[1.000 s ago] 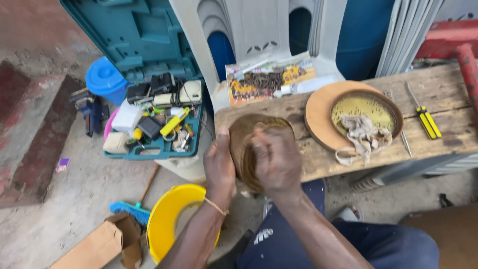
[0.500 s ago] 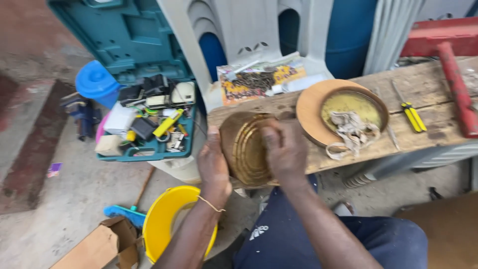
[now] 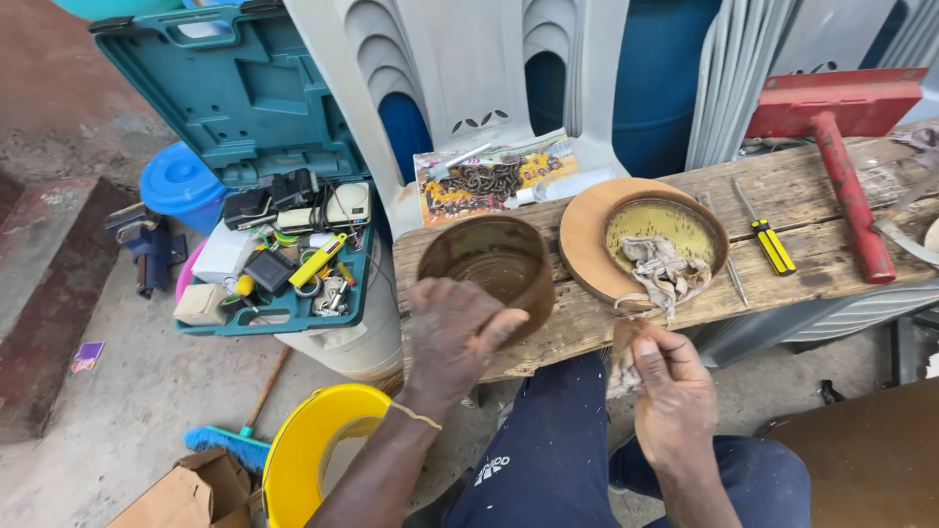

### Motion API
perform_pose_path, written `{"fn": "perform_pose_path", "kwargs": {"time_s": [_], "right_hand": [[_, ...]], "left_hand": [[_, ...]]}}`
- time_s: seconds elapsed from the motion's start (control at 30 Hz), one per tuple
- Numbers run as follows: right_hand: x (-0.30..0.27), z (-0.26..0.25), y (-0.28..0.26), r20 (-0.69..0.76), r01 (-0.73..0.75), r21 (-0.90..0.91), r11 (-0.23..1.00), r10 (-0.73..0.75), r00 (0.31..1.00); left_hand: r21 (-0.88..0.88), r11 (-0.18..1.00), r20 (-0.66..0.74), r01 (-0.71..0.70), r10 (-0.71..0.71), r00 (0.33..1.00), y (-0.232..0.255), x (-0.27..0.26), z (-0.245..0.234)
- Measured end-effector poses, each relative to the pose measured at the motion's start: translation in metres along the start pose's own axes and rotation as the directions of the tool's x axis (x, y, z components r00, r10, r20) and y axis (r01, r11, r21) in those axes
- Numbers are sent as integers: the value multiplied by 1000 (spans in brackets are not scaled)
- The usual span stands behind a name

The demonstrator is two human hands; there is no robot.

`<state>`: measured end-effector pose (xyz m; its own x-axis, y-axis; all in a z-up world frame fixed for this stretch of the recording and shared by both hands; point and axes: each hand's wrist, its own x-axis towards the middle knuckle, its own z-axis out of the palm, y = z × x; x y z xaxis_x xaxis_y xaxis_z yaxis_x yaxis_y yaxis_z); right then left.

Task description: The person cleans the interior of a brown bowl using a yellow-handled tool and a cloth. They then apply a liquid from a white bottle into the bowl and scrub the surface with the cloth. The person repeats the cleaning process on a second bowl.

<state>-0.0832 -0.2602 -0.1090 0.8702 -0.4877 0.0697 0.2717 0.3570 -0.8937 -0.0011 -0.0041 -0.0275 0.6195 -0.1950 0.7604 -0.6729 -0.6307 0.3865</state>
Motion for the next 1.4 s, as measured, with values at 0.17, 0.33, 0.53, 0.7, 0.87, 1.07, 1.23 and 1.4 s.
{"fn": "perform_pose_path", "kwargs": {"time_s": [0.17, 0.33, 0.53, 0.7, 0.87, 1.07, 1.23, 1.4], "right_hand": [[2, -9, -16, 59, -107, 271, 957, 95, 994], [8, -20, -26, -31, -218, 365, 905, 245, 969], [17, -36, -26, 19, -190, 507, 841, 209, 978], [15, -47, -36, 104, -181, 548, 817, 148, 983], [6, -59, -56, 27, -171, 543, 822, 186, 982], [2, -105, -49, -148, -129, 516, 847, 236, 960], [-3, -128, -29, -174, -126, 521, 844, 249, 953], [1, -121, -9, -239, -185, 538, 822, 359, 902]], "left_hand": [[61, 981, 247, -185, 165, 955, -15, -8, 14], [212, 973, 193, -88, 47, 980, -21, -14, 11], [55, 978, 37, -201, 199, 979, 41, 0, 6], [-82, 970, 218, -231, 243, 945, 76, 28, 54], [-117, 986, 483, -121, 163, 860, 86, 72, 139], [-48, 994, 840, 103, -15, 542, 90, 109, 170], [-96, 921, 649, 377, -230, 726, 103, 125, 152], [-362, 903, 365, 232, -92, 927, 137, 159, 169]]}}
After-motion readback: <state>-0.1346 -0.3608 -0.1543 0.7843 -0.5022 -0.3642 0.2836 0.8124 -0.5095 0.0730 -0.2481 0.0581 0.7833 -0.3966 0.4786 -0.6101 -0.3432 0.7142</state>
